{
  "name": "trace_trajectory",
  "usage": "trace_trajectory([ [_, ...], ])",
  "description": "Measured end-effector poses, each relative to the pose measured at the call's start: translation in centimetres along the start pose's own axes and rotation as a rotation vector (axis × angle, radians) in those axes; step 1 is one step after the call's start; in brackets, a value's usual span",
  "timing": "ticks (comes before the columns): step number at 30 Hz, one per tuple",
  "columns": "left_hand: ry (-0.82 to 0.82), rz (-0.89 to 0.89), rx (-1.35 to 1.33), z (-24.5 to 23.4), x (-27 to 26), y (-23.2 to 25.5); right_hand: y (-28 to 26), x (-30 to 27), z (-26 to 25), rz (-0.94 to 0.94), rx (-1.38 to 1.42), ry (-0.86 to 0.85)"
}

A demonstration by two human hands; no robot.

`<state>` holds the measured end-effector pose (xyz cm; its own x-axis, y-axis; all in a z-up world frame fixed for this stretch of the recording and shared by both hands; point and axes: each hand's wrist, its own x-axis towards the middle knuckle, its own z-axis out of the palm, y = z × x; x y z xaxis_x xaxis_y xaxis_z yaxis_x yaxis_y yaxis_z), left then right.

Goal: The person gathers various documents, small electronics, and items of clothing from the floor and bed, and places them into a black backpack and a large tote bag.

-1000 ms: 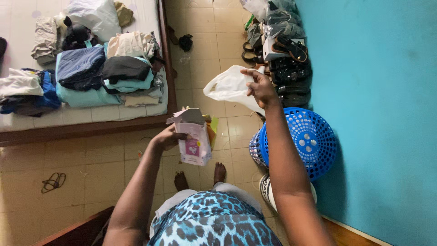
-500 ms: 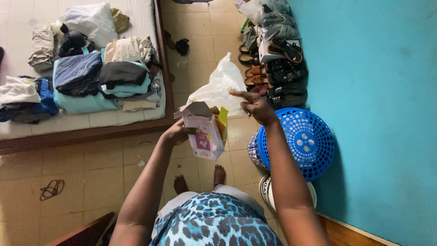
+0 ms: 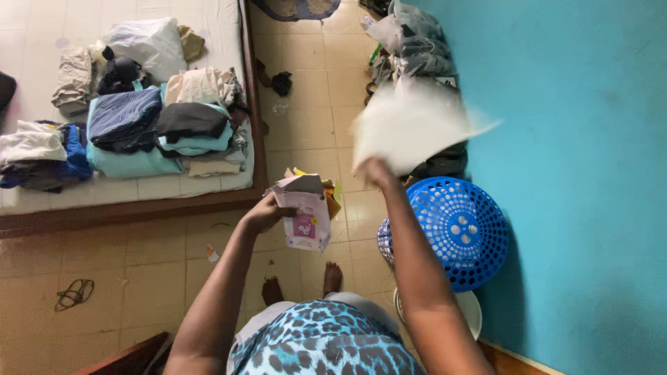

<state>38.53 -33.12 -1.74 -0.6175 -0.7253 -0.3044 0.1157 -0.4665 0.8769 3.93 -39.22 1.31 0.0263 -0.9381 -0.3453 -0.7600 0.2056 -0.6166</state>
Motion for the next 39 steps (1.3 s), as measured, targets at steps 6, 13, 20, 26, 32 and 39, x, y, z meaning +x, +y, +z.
trace_trajectory([
  [6,0.024,0.151,0.342,1.8,-0.4,2.8,3.1,2.4,5.5,-0.180,0.052,-0.286],
  [13,-0.010,-0.038,0.316,3.9,0.7,3.1,-4.0,0.8,0.8,-0.244,0.142,-0.473],
  [20,-0.130,0.026,0.357,5.2,3.5,1.8,-8.2,-1.8,0.0,-0.446,0.482,-0.430],
  [26,-0.171,-0.040,0.240,4.0,5.3,-0.4,-7.9,-3.0,-0.5,-0.280,0.649,-0.490],
  [32,-0.027,-0.022,0.123,3.0,6.1,-0.7,-5.9,-6.3,-3.1,-0.345,0.273,-0.396],
  [39,-0.029,0.165,0.290,2.9,8.9,0.5,-3.0,-5.6,0.8,-0.297,-0.075,0.091],
])
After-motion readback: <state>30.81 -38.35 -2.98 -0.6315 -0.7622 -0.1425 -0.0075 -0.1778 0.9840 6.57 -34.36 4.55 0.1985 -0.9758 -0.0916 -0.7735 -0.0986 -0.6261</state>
